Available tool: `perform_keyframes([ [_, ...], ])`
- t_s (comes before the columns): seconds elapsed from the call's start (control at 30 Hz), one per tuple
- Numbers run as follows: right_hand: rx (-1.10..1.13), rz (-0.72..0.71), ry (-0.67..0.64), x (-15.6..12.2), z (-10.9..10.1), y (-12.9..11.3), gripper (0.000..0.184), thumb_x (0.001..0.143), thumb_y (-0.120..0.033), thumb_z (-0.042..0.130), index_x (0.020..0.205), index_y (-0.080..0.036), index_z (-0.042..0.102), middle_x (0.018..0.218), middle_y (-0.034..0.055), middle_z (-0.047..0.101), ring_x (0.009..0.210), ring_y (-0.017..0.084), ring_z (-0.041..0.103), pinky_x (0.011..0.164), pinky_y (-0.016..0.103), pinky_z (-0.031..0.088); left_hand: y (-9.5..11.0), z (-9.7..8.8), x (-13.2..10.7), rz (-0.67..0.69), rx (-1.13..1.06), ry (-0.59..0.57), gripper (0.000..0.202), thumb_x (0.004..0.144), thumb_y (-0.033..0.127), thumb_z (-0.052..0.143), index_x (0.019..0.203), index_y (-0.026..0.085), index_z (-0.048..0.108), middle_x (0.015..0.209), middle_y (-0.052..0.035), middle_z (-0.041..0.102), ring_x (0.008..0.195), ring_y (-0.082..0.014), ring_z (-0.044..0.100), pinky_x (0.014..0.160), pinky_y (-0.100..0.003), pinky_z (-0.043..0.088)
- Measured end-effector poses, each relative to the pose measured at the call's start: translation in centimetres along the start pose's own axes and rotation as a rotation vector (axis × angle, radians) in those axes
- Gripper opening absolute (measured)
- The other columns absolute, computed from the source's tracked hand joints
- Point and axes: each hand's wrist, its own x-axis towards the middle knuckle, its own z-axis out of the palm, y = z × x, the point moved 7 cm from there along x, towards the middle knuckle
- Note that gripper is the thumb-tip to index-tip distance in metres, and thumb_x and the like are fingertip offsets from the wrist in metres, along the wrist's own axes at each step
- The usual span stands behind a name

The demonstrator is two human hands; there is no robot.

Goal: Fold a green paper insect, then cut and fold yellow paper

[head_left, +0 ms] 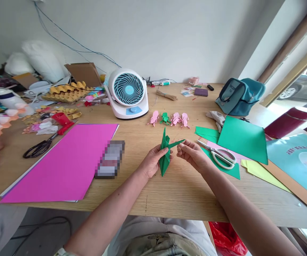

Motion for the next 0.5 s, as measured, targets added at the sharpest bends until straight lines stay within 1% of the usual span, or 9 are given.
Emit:
perform_keyframes([
  [0.13,-0.048,-0.016,0.017,0.0,-0.2,0.2,0.03,0.073,-0.044,0.082,0.084,-0.021,0.066,0.077,-0.0026,0.06,0.065,0.008,0.053,0.071,0.024,0.05,0.0,-0.3,-0.1,-0.034,-0.058,-0.009,0.041,0.059,0.032,0.092,0.088,0.014,0.069,0.078,-0.0012,0.07,0.066,-0.0122,0.067,0.063,-0.024,0.057],
  [0.23,-0.115,-0.011,0.017,0.0,0.0,0.8,0.034,0.075,-0.048,0.079,0.093,-0.021,0.069,0.088,0.0007,0.064,0.076,0.012,0.058,0.078,0.028,0.051,-0.1,-0.1,-0.4,-0.055,-0.064,-0.046,0.041,0.061,0.034,0.091,0.088,0.012,0.07,0.076,-0.0022,0.069,0.064,-0.0109,0.065,0.057,-0.021,0.056],
  [0.27,-0.134,-0.009,-0.015,0.0,0.4,1.0,0.036,0.076,-0.05,0.077,0.097,-0.022,0.069,0.093,0.0021,0.066,0.082,0.014,0.06,0.082,0.03,0.05,-0.1,0.1,-0.4,-0.067,-0.069,-0.06,0.04,0.062,0.035,0.09,0.089,0.012,0.069,0.076,-0.0019,0.068,0.064,-0.01,0.065,0.056,-0.02,0.056],
  [0.33,-0.142,-0.002,-0.12,-0.1,1.4,1.2,0.04,0.079,-0.052,0.074,0.105,-0.021,0.07,0.1,0.0046,0.067,0.092,0.017,0.062,0.09,0.034,0.049,-0.1,0.2,-0.7,-0.093,-0.083,-0.086,0.038,0.066,0.035,0.088,0.091,0.013,0.068,0.076,-0.0004,0.066,0.063,-0.008,0.063,0.054,-0.017,0.055],
  [0.4,-0.115,-0.006,-0.207,-0.3,2.4,1.1,0.043,0.08,-0.053,0.073,0.11,-0.021,0.07,0.102,0.0057,0.068,0.096,0.019,0.062,0.095,0.038,0.048,-0.1,0.4,-0.9,-0.117,-0.099,-0.109,0.035,0.07,0.034,0.086,0.092,0.015,0.067,0.075,0.0012,0.064,0.062,-0.0056,0.061,0.053,-0.014,0.054],
  [0.5,-0.076,-0.031,-0.223,-0.5,2.9,0.9,0.043,0.078,-0.048,0.077,0.112,-0.022,0.07,0.104,0.0046,0.068,0.095,0.018,0.063,0.095,0.037,0.048,-0.3,1.0,-1.2,-0.151,-0.111,-0.155,0.037,0.069,0.036,0.086,0.093,0.016,0.066,0.073,0.0022,0.06,0.059,-0.0032,0.057,0.049,-0.009,0.048],
])
